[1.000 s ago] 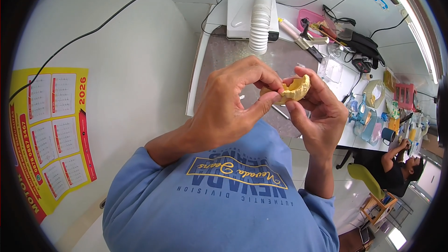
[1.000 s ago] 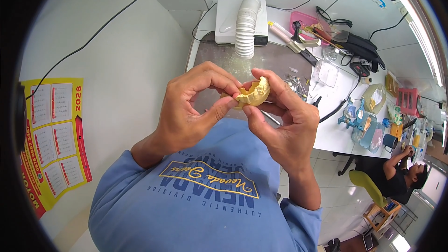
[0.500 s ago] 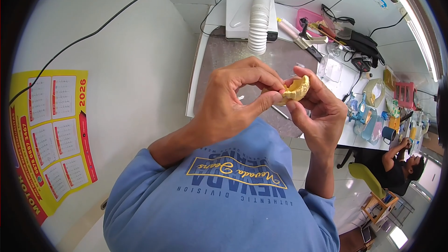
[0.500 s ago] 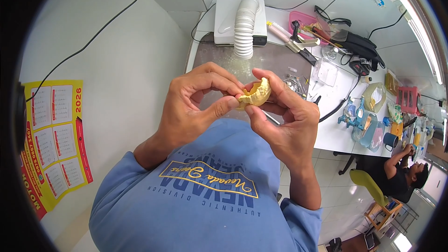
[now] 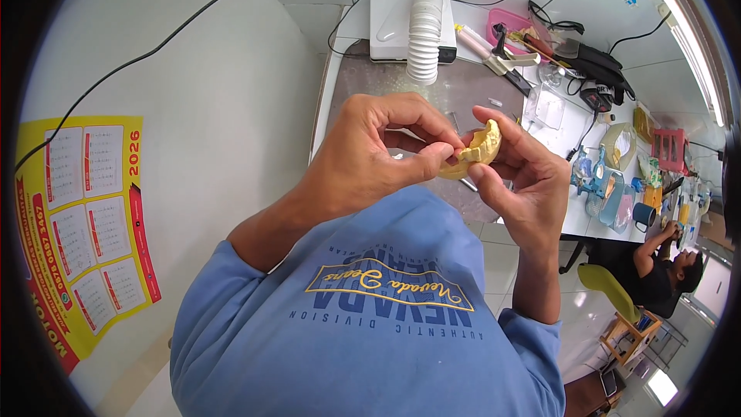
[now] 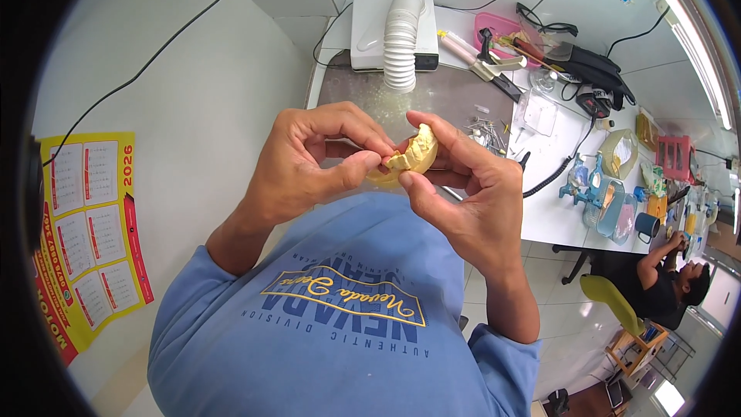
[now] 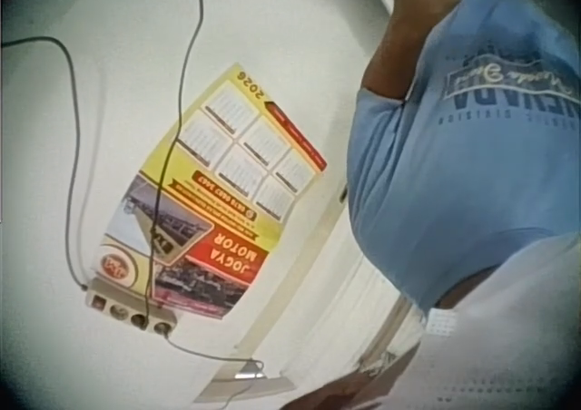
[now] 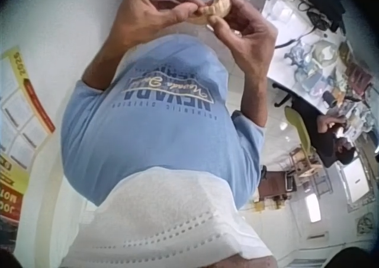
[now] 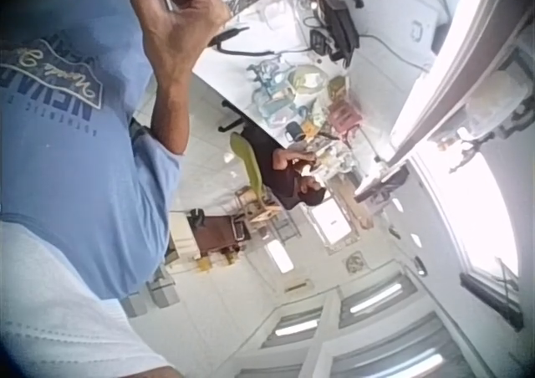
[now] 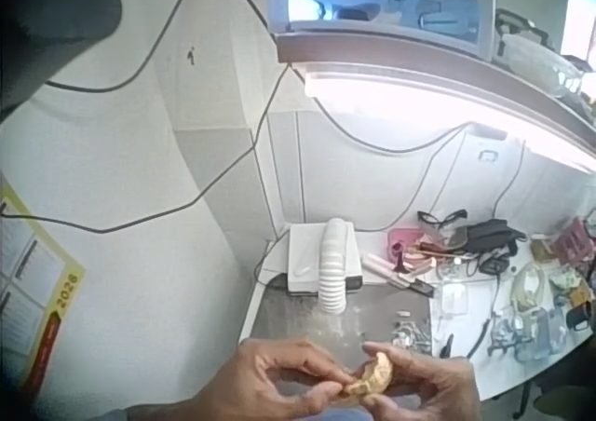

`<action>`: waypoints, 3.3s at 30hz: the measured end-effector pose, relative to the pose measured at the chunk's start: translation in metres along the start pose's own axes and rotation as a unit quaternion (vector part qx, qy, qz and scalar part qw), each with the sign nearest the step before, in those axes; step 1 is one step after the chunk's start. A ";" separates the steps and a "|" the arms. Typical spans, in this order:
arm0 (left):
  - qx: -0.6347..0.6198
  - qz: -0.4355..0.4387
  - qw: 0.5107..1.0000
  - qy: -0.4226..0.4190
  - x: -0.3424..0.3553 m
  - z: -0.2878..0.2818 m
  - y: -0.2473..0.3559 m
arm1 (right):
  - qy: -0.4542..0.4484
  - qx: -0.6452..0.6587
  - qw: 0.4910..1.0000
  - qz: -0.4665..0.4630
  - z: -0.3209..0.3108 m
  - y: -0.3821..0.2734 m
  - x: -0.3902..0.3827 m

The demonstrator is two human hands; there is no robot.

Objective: Preparing and refining a dental prosthetic model using manual tools.

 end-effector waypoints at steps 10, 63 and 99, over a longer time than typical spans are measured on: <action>0.069 0.001 0.997 -0.036 0.003 -0.005 0.009 | -0.010 -0.022 1.000 0.008 0.002 -0.007 0.001; -0.039 -0.218 0.965 -0.139 -0.047 0.018 -0.138 | -0.006 0.124 0.971 0.202 0.049 0.135 -0.072; -0.178 -0.243 0.952 -0.047 -0.078 0.034 -0.165 | -0.085 0.224 0.930 0.279 0.049 0.155 -0.074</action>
Point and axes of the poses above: each hand's wrist, its own x-axis towards the middle knuckle, its own z-axis out of the palm, y = z × x, the point moved 2 cm from there along x, towards the middle knuckle, and after that the axes turned 15 degrees about -y, right-handed, at the moved point
